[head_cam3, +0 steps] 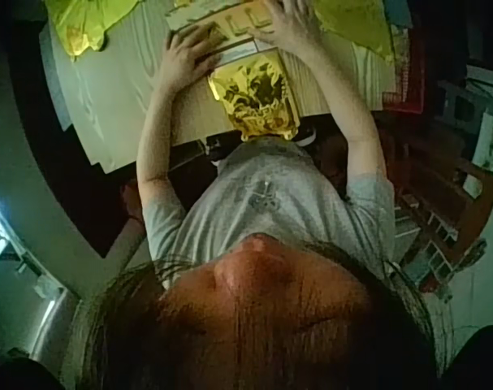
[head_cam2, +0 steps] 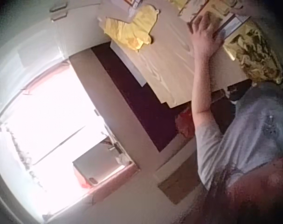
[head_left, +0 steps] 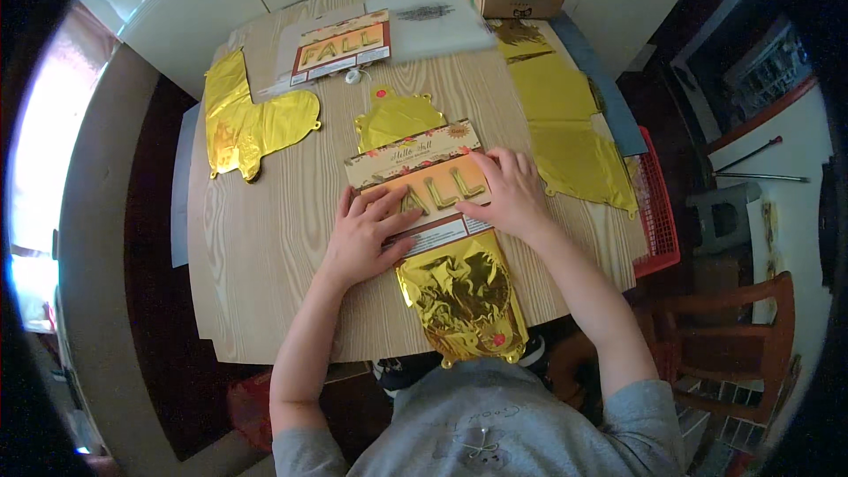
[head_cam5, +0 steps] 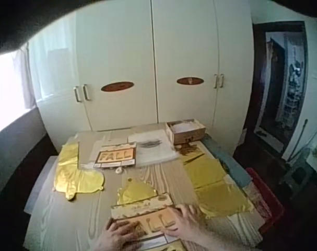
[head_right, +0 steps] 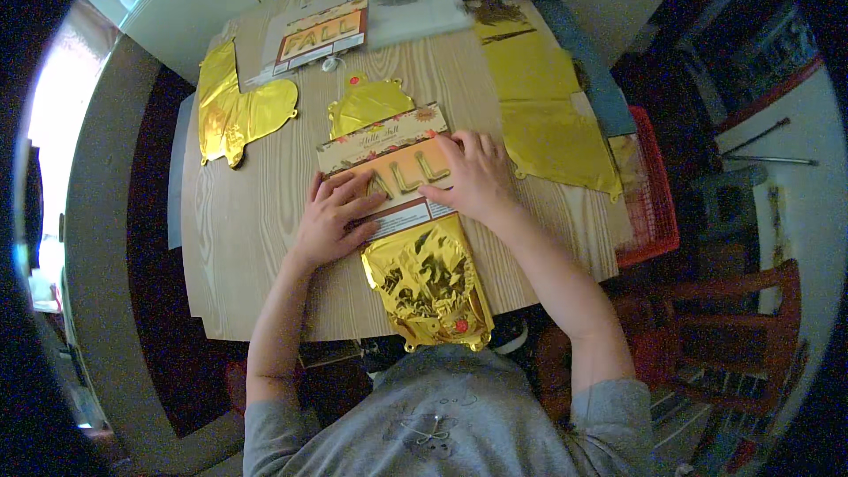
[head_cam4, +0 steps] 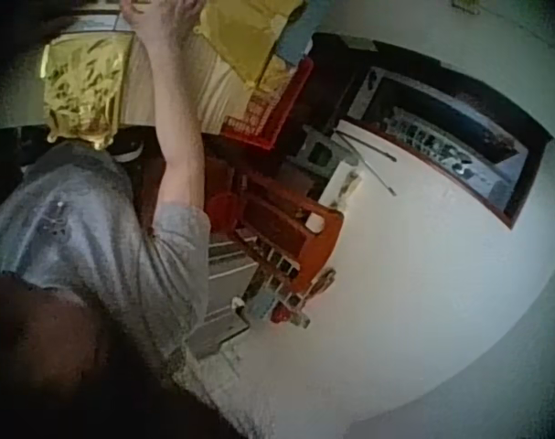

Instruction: Folding gold foil sheets and placing them into clear plastic sleeves with cardboard backing.

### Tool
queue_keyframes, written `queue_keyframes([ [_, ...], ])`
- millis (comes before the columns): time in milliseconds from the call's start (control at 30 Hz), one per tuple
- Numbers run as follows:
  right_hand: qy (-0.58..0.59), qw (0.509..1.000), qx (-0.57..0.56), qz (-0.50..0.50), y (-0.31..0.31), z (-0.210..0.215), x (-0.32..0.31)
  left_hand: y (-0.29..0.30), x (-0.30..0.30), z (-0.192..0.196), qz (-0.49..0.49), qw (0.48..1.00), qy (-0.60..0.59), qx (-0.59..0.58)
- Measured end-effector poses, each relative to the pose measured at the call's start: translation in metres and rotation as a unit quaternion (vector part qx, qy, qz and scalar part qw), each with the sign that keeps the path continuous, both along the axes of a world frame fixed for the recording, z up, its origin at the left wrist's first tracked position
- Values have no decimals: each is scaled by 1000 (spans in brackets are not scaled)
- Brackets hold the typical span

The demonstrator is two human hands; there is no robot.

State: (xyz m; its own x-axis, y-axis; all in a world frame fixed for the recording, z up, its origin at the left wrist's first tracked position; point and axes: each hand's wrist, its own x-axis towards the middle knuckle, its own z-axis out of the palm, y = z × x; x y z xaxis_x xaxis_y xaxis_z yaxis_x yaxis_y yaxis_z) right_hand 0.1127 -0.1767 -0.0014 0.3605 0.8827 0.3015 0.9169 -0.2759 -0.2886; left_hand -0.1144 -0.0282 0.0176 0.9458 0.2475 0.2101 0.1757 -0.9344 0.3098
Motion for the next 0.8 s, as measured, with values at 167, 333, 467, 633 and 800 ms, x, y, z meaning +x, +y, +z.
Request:
queue_keyframes([
  [167,10,1000,-5,-4,0,1,-1,1,0,0,-3,1000,1,9],
  [333,8,1000,9,-1,-1,0,-1,2,-1,0,-7,1000,4,4],
  [467,22,1000,0,0,-2,-1,0,1,0,2,-8,1000,24,-7],
  [633,19,998,-41,43,-5,12,-5,2,-1,4,-10,1000,22,-3],
  [800,31,996,-53,60,-6,8,-2,2,-1,3,-8,1000,15,9],
])
